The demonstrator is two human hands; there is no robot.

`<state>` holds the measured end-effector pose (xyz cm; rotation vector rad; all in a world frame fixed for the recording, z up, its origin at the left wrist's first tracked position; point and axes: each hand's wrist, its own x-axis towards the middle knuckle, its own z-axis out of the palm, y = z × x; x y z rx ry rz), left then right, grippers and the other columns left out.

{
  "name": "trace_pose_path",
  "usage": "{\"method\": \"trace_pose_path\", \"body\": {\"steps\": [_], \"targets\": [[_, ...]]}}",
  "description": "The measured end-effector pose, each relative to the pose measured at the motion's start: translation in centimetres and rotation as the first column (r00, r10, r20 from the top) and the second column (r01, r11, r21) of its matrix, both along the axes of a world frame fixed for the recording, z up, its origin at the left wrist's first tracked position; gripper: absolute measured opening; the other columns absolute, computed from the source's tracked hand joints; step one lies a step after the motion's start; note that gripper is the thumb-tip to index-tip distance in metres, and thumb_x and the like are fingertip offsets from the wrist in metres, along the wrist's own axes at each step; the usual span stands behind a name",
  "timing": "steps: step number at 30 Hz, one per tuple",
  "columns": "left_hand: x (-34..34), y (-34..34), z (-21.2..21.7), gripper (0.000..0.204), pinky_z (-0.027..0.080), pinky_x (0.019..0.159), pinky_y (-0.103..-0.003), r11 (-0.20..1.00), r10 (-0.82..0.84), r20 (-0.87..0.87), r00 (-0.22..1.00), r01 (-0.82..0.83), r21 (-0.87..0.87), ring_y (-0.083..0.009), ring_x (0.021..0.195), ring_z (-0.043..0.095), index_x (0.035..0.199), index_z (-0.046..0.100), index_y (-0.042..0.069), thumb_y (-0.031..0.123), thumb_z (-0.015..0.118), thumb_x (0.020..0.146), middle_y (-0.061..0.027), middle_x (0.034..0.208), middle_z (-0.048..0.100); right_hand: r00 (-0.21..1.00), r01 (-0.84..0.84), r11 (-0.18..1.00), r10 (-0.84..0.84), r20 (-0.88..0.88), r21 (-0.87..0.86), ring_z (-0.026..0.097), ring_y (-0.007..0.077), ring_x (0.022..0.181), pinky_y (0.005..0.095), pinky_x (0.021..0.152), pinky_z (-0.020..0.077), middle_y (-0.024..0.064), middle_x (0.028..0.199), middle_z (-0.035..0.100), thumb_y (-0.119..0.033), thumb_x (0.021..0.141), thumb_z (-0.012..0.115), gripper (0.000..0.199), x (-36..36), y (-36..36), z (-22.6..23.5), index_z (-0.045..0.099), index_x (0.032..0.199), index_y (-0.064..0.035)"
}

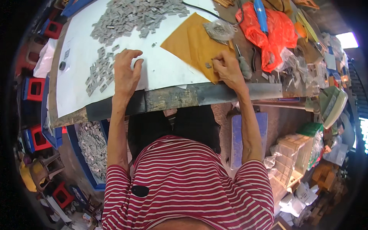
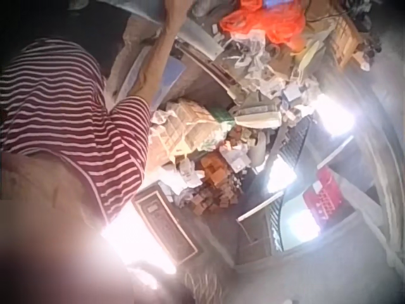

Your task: Inspecting and sorting small rectangular metal or plastic components at a workshop workbench.

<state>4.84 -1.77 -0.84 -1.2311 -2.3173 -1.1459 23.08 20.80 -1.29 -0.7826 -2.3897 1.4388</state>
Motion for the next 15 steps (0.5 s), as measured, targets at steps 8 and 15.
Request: {"method": "trace_pose_path", "body": {"steps": [8,15], "targets": [[-5.3,3.4,-1.2,0.019,0.043,0.072,-0.037,0.978,0.132,-0.048,0.99,-0.138,-0.154,-0.0293,0.081,0.054,0.086,0.06,0.003,0.013,0.059,0.07,-0.0134,0.085,0.06,0.941,0.096,0.92,-0.209,-0.268,-0.38,0.047,0.0075,0.05,0.0182,0.042,0.0334,0.0054,0.066,0.054,-0.001,0.08,0.054,0.005,0.5,-0.2,0.5,0.052,0.084,0.0012],[-7.4,6.7,-3.4,0.011,0.045,0.063,-0.044,0.953,0.183,-0.172,0.968,-0.218,-0.212,-0.0326,0.081,0.054,0.074,0.057,0.002,0.012,0.056,0.069,-0.0138,0.081,0.057,0.909,-0.014,0.805,-0.237,-0.344,-0.593,0.045,0.0075,0.051,0.0186,0.043,0.0317,0.0055,0.067,0.052,0.001,0.079,0.054,0.012,0.9,-1.3,0.9,0.055,0.091,0.0048]]}}
